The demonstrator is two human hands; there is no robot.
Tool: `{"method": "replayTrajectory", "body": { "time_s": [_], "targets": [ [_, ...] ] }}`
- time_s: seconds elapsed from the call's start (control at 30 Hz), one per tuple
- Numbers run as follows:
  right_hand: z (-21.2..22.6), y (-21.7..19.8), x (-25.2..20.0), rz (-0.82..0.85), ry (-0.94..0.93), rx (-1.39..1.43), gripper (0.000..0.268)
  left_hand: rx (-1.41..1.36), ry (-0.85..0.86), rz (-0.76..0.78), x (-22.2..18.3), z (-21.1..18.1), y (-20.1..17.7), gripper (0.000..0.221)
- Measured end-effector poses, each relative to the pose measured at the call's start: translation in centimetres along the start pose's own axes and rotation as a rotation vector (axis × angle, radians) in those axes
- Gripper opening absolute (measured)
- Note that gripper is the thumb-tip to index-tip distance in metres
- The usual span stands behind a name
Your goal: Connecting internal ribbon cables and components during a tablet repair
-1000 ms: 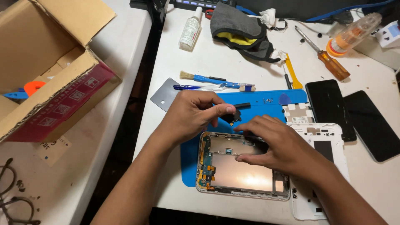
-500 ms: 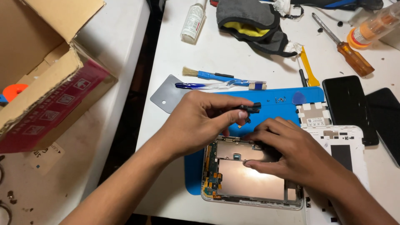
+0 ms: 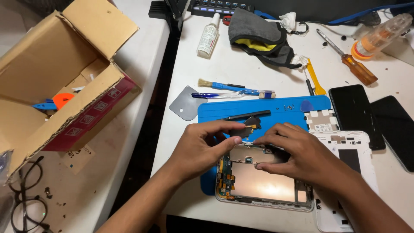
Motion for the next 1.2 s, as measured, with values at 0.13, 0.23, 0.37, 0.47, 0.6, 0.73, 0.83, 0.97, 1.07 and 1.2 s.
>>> {"method": "replayTrajectory", "body": {
  "time_s": [0.13,0.23,0.37,0.47,0.6,0.73,0.83,0.97,1.07,1.2],
  "targets": [
    [-0.7,0.2,-0.1,0.039,0.099,0.007,0.051,0.051,-0.017,-0.02,-1.8,2.2,-0.5,0.038],
    [-0.7,0.1,0.0,0.033,0.079,-0.008,0.051,0.045,-0.024,-0.052,-2.6,3.4,-0.8,0.036],
    [-0.2,0.0,-0.1,0.065,0.102,0.021,0.05,0.187,0.169,-0.092,-3.2,3.8,-0.6,0.039],
    [0.6,-0.7,0.3,0.084,0.124,0.034,0.05,0.284,0.261,-0.088,-3.0,3.9,-0.4,0.039],
    [2.0,-1.6,0.1,0.123,0.106,-0.018,0.041,0.355,0.317,-0.079,-3.3,3.8,-0.2,0.04],
    [2.9,-2.1,-0.3,0.183,0.163,-0.103,0.042,0.335,0.288,-0.105,-3.0,3.3,-0.3,0.039],
    [4.5,-1.5,0.5,0.104,-0.045,-0.076,0.032,0.403,0.311,-0.173,-3.3,3.5,-0.1,0.04],
    [4.1,0.4,1.9,0.045,0.01,-0.032,0.04,0.406,0.333,-0.197,-3.2,3.4,-0.1,0.039],
    [3.0,1.3,2.3,0.024,0.062,-0.015,0.043,0.389,0.339,-0.171,-3.0,2.9,-0.3,0.038],
    [2.5,1.4,2.1,-0.009,0.042,0.112,0.033,0.392,0.323,-0.167,-2.9,2.8,-0.2,0.037]
  ]
}}
Point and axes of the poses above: each hand's wrist, its own x-axis towards the middle knuckle, its own y-axis out of the palm, z = x × y, the point moved 4 cm from there along x, towards the middle knuckle, and after that the axes turned 11 degrees about x, right-handed, at the moved point
